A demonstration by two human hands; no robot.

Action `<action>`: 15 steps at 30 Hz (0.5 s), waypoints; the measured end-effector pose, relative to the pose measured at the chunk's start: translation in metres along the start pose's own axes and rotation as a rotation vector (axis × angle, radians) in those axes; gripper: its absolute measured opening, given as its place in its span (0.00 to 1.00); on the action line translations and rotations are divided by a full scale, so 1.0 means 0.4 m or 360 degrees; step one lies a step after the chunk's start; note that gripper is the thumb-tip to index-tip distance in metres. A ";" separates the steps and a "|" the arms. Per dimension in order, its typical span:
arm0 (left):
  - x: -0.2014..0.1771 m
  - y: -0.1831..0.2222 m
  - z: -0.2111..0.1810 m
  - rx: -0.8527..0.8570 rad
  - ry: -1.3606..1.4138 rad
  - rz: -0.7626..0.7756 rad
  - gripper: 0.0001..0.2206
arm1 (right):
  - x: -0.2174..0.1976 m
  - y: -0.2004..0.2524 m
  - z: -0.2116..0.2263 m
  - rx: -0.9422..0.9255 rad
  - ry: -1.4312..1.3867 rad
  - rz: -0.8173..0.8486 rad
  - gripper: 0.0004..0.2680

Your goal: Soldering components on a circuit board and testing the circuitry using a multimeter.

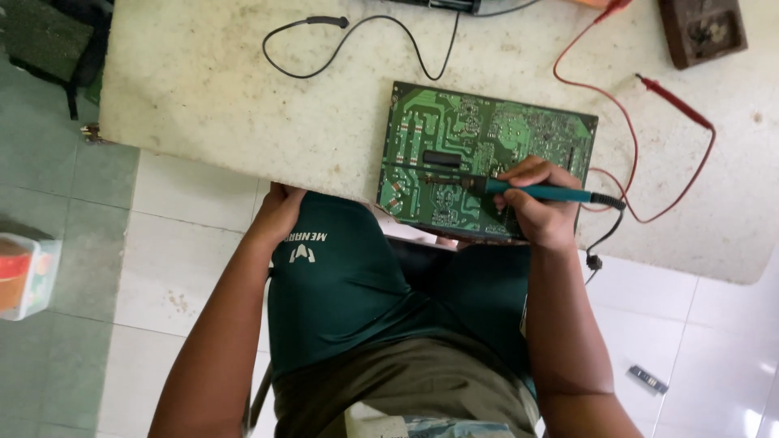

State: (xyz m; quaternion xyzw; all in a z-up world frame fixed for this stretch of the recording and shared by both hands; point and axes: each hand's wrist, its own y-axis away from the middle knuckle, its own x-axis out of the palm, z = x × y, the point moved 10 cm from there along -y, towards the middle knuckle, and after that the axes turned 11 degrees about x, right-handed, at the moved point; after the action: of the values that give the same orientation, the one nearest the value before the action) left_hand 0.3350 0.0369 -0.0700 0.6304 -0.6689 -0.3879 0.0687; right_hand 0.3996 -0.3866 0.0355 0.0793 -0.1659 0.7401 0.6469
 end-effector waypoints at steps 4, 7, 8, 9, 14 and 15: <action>-0.011 -0.004 -0.098 0.0428 0.0092 -0.0028 0.33 | -0.047 -0.012 -0.008 -0.0051 -0.0312 -0.0068 0.06; 0.002 0.046 -0.089 0.0370 -0.0108 0.0017 0.33 | -0.102 0.028 0.012 -0.0080 -0.0480 -0.0166 0.05; -0.001 0.050 -0.066 0.0315 -0.0251 0.0023 0.34 | -0.118 0.037 0.021 -0.0105 -0.0522 -0.0185 0.05; -0.001 0.078 -0.091 0.0315 -0.0247 0.0031 0.34 | -0.143 0.054 0.034 -0.0102 -0.0515 -0.0189 0.05; 0.015 0.195 -0.155 0.0403 -0.0829 -0.0109 0.39 | -0.268 0.150 0.104 -0.0086 -0.0344 -0.0359 0.06; 0.040 0.226 -0.176 0.0407 -0.0826 -0.0111 0.39 | -0.276 0.167 0.109 -0.0091 -0.0342 -0.0356 0.06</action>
State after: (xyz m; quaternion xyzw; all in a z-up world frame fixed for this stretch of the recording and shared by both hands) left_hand 0.3011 -0.0166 0.0268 0.5361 -0.6856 -0.4508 -0.1982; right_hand 0.3463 -0.5118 0.0300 0.1576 -0.2451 0.6456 0.7059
